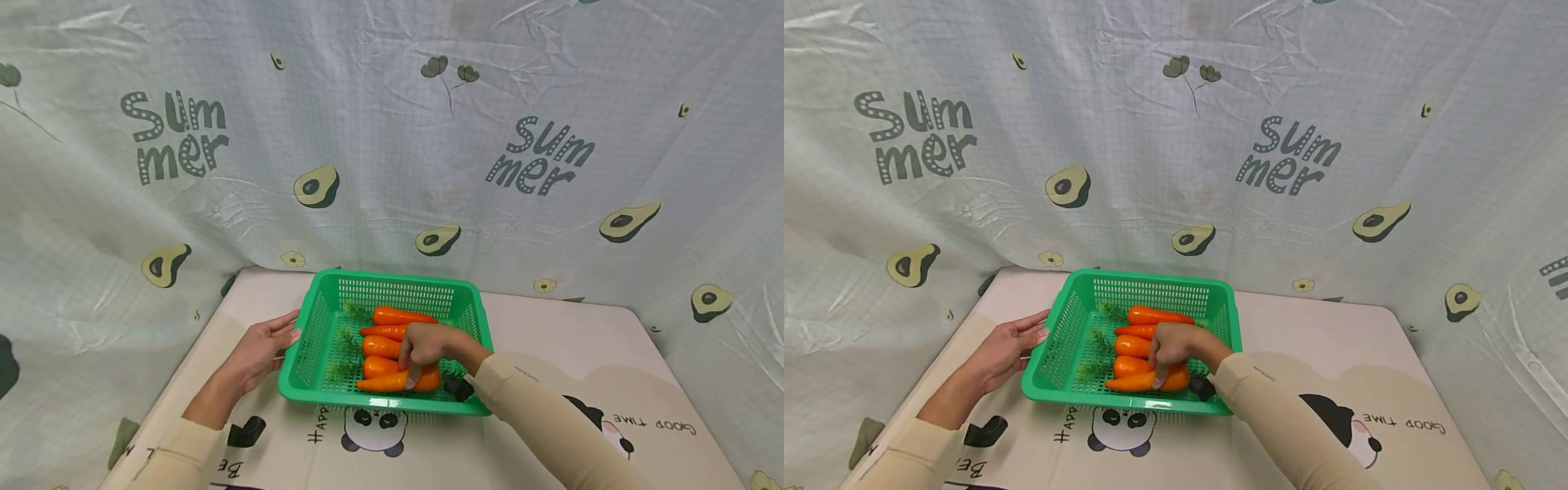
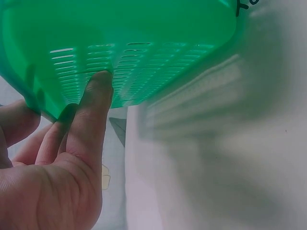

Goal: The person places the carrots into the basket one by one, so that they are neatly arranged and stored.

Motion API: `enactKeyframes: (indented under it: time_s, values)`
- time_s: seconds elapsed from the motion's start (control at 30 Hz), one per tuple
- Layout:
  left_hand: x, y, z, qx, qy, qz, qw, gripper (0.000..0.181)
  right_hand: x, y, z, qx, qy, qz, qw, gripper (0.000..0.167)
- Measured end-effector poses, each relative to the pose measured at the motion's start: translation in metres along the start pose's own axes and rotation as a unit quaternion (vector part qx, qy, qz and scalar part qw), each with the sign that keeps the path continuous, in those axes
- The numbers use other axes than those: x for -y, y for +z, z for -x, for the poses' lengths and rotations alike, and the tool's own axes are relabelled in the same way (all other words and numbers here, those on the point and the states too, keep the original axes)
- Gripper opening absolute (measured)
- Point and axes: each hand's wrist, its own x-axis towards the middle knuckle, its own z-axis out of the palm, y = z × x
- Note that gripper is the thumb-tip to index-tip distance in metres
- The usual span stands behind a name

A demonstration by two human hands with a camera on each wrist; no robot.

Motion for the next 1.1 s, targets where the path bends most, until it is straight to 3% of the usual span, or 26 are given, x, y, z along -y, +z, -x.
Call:
enactKeyframes:
  time_s: [0.17, 0.57, 0.83, 1.1]
  values:
    - [0.0, 0.001, 0.0, -0.002, -0.001, -0.003, 1.0, 0.062, -0.002, 0.003, 0.0, -0.001, 0.008, 0.014, 0.9999, 0.014]
    - [0.001, 0.002, -0.001, 0.004, 0.002, -0.003, 1.0, 0.062, -0.006, 0.005, 0.0, 0.015, -0.018, 0.0, 0.9997, 0.015]
    - [0.001, 0.002, 0.0, 0.008, 0.004, -0.008, 0.9999, 0.062, -0.007, 0.003, 0.007, 0.012, 0.017, 0.043, 0.9989, 0.015]
    - [0.001, -0.001, 0.0, 0.009, 0.008, -0.011, 0.9999, 0.061, -0.013, -0.001, 0.012, 0.047, 0.058, 0.022, 0.997, 0.013]
